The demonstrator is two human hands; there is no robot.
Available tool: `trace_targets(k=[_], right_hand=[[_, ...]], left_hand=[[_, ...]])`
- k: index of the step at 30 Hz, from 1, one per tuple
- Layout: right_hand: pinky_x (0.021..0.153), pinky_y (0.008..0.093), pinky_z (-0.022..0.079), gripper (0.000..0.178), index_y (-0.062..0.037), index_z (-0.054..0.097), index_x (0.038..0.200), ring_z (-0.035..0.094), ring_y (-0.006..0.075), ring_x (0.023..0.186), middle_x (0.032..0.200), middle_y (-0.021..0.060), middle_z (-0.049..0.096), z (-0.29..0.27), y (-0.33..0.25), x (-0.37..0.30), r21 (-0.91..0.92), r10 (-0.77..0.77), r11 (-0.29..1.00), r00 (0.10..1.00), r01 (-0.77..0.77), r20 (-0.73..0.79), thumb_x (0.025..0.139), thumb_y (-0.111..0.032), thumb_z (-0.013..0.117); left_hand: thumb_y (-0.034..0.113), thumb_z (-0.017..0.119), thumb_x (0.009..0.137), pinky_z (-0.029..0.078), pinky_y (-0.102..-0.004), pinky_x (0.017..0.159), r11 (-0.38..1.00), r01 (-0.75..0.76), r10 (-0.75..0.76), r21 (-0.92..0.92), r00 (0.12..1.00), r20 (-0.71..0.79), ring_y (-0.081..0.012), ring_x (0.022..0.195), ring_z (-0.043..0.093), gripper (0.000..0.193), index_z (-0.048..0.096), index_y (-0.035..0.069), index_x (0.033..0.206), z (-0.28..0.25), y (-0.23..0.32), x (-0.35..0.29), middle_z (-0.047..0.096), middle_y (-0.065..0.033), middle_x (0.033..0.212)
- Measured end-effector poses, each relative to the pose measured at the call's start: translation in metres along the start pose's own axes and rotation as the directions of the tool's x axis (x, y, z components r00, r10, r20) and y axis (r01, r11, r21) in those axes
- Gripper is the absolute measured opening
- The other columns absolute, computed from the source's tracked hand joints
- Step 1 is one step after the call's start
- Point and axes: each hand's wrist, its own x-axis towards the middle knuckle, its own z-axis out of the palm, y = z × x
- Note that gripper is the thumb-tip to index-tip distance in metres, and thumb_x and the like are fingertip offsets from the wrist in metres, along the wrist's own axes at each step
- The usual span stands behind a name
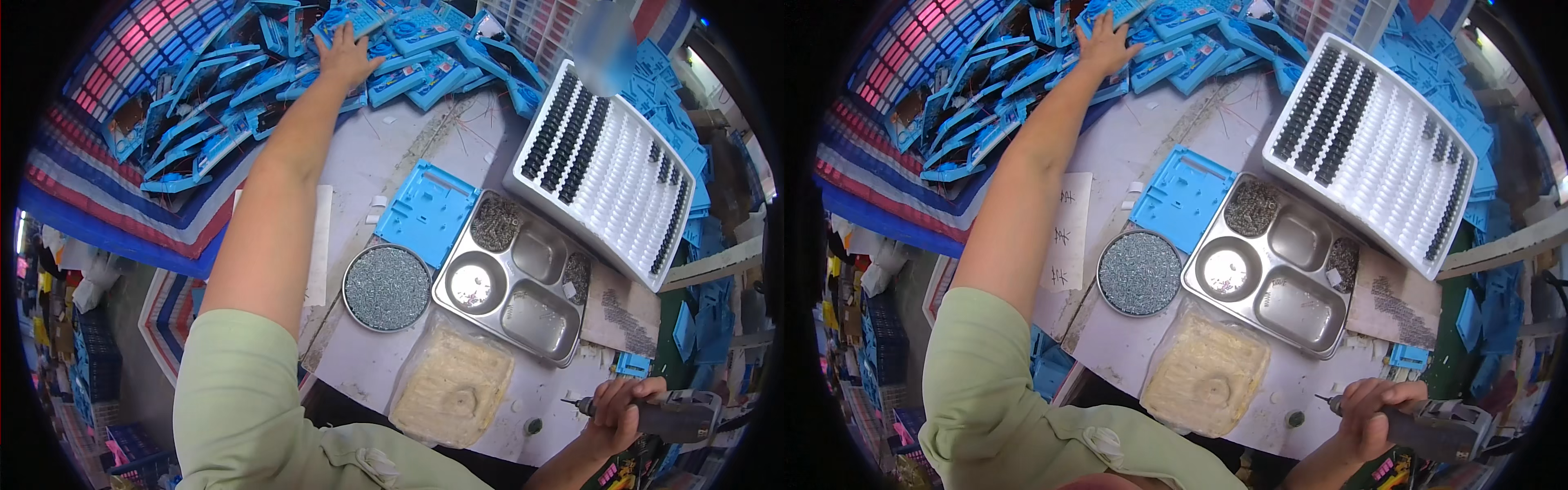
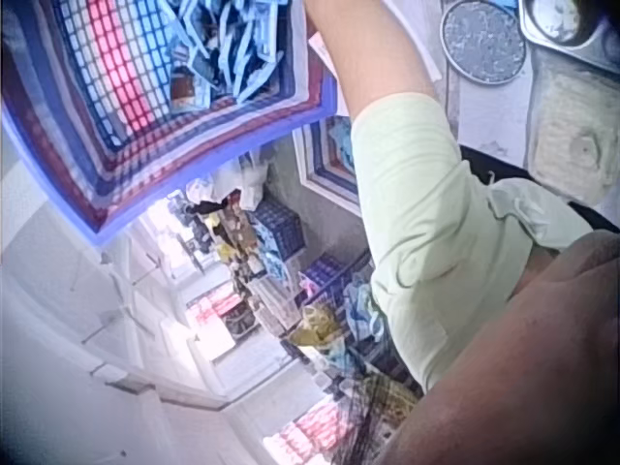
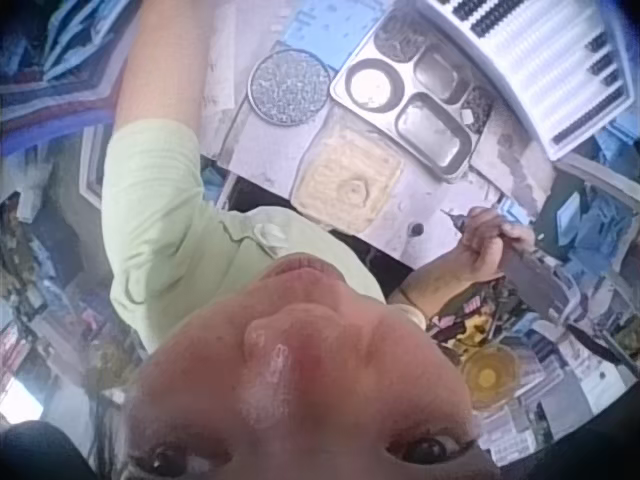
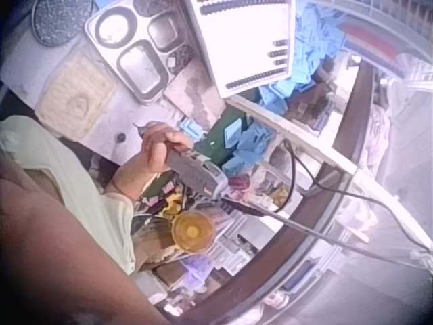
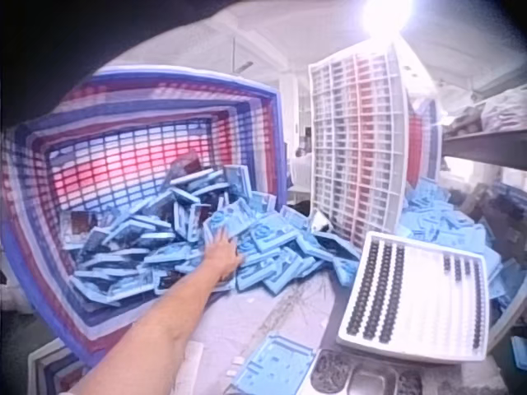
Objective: Assembling and soldering components of a blue plastic electronic device.
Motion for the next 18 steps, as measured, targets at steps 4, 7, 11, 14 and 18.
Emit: trace_targets(k=[4,7,11,14,18], right_hand=[[0.045,0.0252,0.034,0.037,-0.0070,0.043,0.106,0.038,0.0093,0.043,0.057,-0.0022,0.043,-0.009,-0.001,0.003,0.002,-0.037,0.999,0.999,0.037,-0.024,0.093,-0.023,0.073],[0.067,0.0317,0.046,0.061,0.0023,0.040,0.135,0.054,0.0169,0.067,0.077,0.0077,0.056,-0.004,-0.007,0.008,-0.132,-0.050,0.990,0.998,0.043,-0.044,0.093,-0.025,0.074],[0.106,0.0452,0.045,0.072,0.0065,0.033,0.149,0.054,0.0319,0.123,0.134,0.0217,0.053,0.020,-0.009,-0.008,-0.738,-0.557,0.613,0.817,0.281,-0.152,0.095,-0.025,0.069],[0.095,0.0405,0.052,0.046,0.0083,0.054,0.130,0.063,0.0287,0.109,0.125,0.0229,0.063,0.038,-0.001,-0.052,-0.479,-0.467,0.763,0.883,0.434,0.056,0.098,-0.023,0.063],[0.086,0.0304,0.053,0.044,0.0043,0.057,0.136,0.068,0.0188,0.099,0.107,0.0135,0.071,0.079,0.051,-0.053,-0.039,0.550,0.794,0.688,-0.607,0.473,0.108,-0.028,0.050]], left_hand=[[0.051,0.061,0.097,0.020,-0.0697,0.118,0.993,0.022,-0.037,-0.117,0.990,-0.135,-0.0356,0.151,0.030,0.067,0.050,0.012,0.150,-0.030,-0.028,0.002,0.031,-0.0193,0.164],[0.021,0.070,0.086,0.049,-0.0495,0.101,0.932,-0.054,-0.098,-0.358,0.915,-0.392,-0.0434,0.124,0.053,0.060,0.052,0.003,0.140,-0.058,-0.097,-0.004,0.050,-0.0246,0.137],[0.028,0.070,0.092,0.038,-0.0509,0.113,0.752,-0.119,-0.205,-0.649,0.893,-0.401,-0.0386,0.137,0.047,0.061,0.051,0.006,0.146,-0.097,-0.151,-0.069,0.046,-0.0224,0.150],[0.011,0.065,0.096,0.043,-0.0339,0.108,0.418,-0.099,-0.287,-0.903,0.929,-0.234,-0.0264,0.133,0.053,0.056,0.049,0.004,0.149,-0.150,-0.110,-0.171,0.056,-0.0165,0.144],[0.005,0.063,0.095,0.036,-0.0353,0.115,-0.263,0.178,-0.058,-0.948,0.978,0.199,-0.0224,0.137,0.049,0.058,0.043,-0.006,0.150,-0.222,-0.008,-0.320,0.053,-0.0152,0.147]])
